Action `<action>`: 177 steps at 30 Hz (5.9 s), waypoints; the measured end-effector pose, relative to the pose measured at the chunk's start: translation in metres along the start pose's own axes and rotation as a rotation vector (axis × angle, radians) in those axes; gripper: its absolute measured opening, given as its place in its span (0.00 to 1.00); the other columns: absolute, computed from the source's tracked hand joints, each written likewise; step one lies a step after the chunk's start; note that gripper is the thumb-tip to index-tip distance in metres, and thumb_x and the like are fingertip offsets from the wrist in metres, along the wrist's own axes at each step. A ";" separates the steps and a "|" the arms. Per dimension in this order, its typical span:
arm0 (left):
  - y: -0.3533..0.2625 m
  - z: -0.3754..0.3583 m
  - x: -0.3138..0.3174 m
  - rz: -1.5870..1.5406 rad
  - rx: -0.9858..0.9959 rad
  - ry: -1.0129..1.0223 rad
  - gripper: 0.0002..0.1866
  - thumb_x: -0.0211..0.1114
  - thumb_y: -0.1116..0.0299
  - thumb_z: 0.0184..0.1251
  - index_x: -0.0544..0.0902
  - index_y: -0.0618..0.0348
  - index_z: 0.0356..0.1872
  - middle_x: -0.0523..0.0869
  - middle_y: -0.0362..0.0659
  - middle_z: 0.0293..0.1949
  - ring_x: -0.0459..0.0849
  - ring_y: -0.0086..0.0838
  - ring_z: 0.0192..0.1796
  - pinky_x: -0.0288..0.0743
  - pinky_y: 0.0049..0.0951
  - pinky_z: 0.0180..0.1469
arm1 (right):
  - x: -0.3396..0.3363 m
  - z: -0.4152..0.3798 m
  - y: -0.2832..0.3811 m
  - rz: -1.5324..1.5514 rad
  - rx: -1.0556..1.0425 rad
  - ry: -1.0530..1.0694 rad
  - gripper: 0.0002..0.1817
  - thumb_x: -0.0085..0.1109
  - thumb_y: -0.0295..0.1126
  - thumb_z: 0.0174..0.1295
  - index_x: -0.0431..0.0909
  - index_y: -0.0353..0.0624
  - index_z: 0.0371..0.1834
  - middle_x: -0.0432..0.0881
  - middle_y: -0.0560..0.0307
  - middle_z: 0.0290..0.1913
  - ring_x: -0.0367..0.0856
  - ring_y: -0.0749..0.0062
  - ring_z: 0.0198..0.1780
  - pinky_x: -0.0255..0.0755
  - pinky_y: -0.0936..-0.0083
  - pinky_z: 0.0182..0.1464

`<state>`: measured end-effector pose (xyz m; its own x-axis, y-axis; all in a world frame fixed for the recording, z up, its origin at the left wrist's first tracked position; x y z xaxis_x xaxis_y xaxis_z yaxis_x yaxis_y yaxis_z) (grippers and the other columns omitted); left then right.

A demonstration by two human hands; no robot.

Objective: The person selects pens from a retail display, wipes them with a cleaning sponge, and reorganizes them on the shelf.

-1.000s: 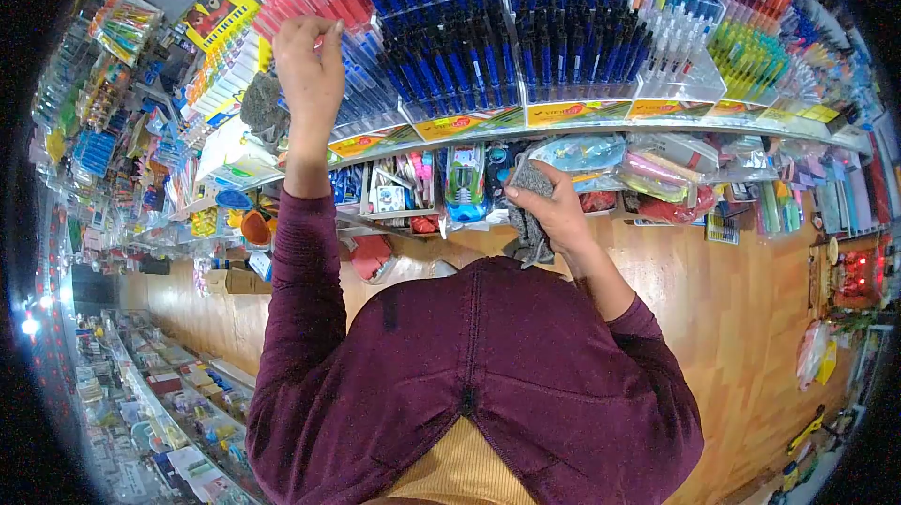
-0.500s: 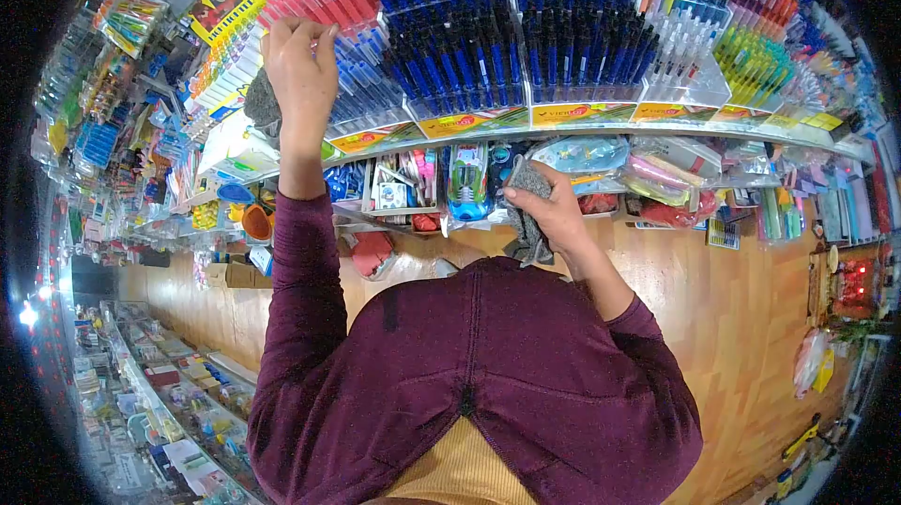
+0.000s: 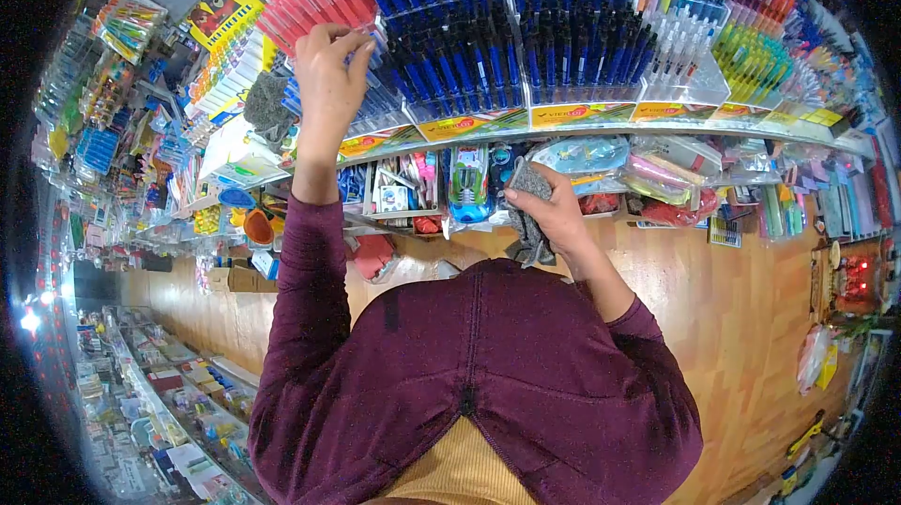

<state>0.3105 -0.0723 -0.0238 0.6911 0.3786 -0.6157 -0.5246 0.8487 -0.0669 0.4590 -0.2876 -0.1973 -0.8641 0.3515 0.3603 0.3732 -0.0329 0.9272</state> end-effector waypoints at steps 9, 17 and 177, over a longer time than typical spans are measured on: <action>0.008 0.000 -0.010 0.146 0.019 0.066 0.06 0.67 0.67 0.52 0.86 0.57 0.29 0.81 0.45 0.38 0.75 0.42 0.43 0.67 0.37 0.47 | -0.001 0.000 -0.002 0.001 0.046 0.011 0.23 0.64 0.26 0.53 0.71 0.30 0.52 0.81 0.55 0.39 0.80 0.77 0.38 0.74 0.82 0.41; -0.001 0.000 -0.009 0.199 0.067 0.091 0.07 0.66 0.65 0.53 0.86 0.57 0.29 0.81 0.42 0.38 0.75 0.39 0.44 0.67 0.37 0.48 | 0.006 0.002 0.003 0.001 0.039 0.021 0.26 0.65 0.26 0.52 0.69 0.28 0.54 0.81 0.55 0.39 0.79 0.77 0.39 0.73 0.80 0.44; 0.064 0.033 -0.009 -0.239 0.373 0.591 0.09 0.65 0.74 0.45 0.84 0.58 0.32 0.84 0.49 0.33 0.81 0.44 0.40 0.74 0.41 0.43 | 0.156 -0.018 -0.047 -0.160 -0.072 -0.092 0.20 0.62 0.26 0.56 0.68 0.33 0.50 0.78 0.59 0.29 0.76 0.81 0.28 0.72 0.82 0.28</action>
<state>0.2869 -0.0095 0.0031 0.3267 -0.0053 -0.9451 -0.1163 0.9922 -0.0457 0.3002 -0.2484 -0.1825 -0.8748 0.4414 0.2000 0.2055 -0.0359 0.9780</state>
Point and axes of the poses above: each hand's wrist, its own z-axis towards the middle knuckle, its own x-axis out of the palm, y = z × x, the point moved 3 cm from there along z, towards the middle knuckle
